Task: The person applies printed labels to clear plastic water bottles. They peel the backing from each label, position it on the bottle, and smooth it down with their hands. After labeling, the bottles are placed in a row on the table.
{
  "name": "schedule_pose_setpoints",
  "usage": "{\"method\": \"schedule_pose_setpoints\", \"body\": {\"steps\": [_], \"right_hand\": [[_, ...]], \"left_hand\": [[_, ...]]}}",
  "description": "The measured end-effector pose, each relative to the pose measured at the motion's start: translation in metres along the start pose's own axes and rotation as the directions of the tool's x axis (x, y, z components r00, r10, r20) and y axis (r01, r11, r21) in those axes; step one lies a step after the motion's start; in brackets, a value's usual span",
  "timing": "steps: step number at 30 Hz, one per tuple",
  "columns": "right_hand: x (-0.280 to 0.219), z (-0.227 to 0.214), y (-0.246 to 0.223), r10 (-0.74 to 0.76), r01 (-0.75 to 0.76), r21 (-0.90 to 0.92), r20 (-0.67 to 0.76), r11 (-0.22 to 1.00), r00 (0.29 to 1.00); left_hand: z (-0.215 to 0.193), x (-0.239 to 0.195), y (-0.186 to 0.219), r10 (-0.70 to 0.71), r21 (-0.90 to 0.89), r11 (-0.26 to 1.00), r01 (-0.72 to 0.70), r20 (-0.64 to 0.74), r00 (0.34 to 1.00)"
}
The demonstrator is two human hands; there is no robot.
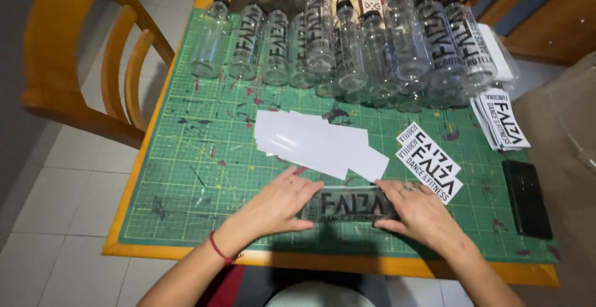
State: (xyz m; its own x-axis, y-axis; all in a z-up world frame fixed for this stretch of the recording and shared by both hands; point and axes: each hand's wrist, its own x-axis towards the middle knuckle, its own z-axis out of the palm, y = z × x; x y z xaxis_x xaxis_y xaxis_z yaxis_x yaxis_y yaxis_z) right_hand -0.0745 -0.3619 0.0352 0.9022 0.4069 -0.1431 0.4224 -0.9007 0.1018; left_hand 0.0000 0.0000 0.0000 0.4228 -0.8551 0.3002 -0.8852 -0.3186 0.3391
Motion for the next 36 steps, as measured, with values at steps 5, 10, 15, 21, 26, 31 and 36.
{"method": "schedule_pose_setpoints", "body": {"steps": [5, 10, 15, 21, 26, 31, 36], "right_hand": [[-0.040, -0.028, -0.010, 0.184, -0.120, 0.238, -0.270, 0.964, 0.945], [-0.072, -0.002, -0.046, 0.576, -0.185, 0.591, -0.587, 0.785, 0.569], [-0.044, 0.071, -0.064, 0.613, -0.330, 0.668, -0.240, 0.666, 0.752], [-0.023, 0.124, -0.085, 0.529, -0.374, 0.383, -0.491, 0.845, 0.692], [-0.026, 0.158, -0.073, 0.531, -0.360, 0.398, -0.525, 0.844, 0.665], [-0.023, 0.158, -0.073, 0.549, -0.368, 0.415, -0.519, 0.832, 0.655], [-0.022, 0.139, -0.078, 0.536, -0.355, 0.415, -0.496, 0.838, 0.684]], "left_hand": [[-0.063, -0.029, 0.004, -0.112, -0.099, 0.989, 0.110, -0.008, 0.994], [-0.101, -0.067, -0.020, -0.490, -0.213, 0.838, 0.502, 0.107, 0.865], [-0.119, -0.055, -0.062, -0.801, -0.369, 0.594, 0.715, -0.196, 0.565], [-0.121, 0.032, -0.137, -0.714, -0.155, 0.599, 0.786, -0.547, 0.437], [-0.084, 0.094, -0.225, -0.601, 0.062, 0.444, 0.894, -0.719, 0.349], [-0.061, 0.124, -0.256, -0.599, 0.013, 0.394, 0.919, -0.755, 0.267], [-0.056, 0.134, -0.240, -0.659, 0.064, 0.319, 0.945, -0.702, 0.270]]}}
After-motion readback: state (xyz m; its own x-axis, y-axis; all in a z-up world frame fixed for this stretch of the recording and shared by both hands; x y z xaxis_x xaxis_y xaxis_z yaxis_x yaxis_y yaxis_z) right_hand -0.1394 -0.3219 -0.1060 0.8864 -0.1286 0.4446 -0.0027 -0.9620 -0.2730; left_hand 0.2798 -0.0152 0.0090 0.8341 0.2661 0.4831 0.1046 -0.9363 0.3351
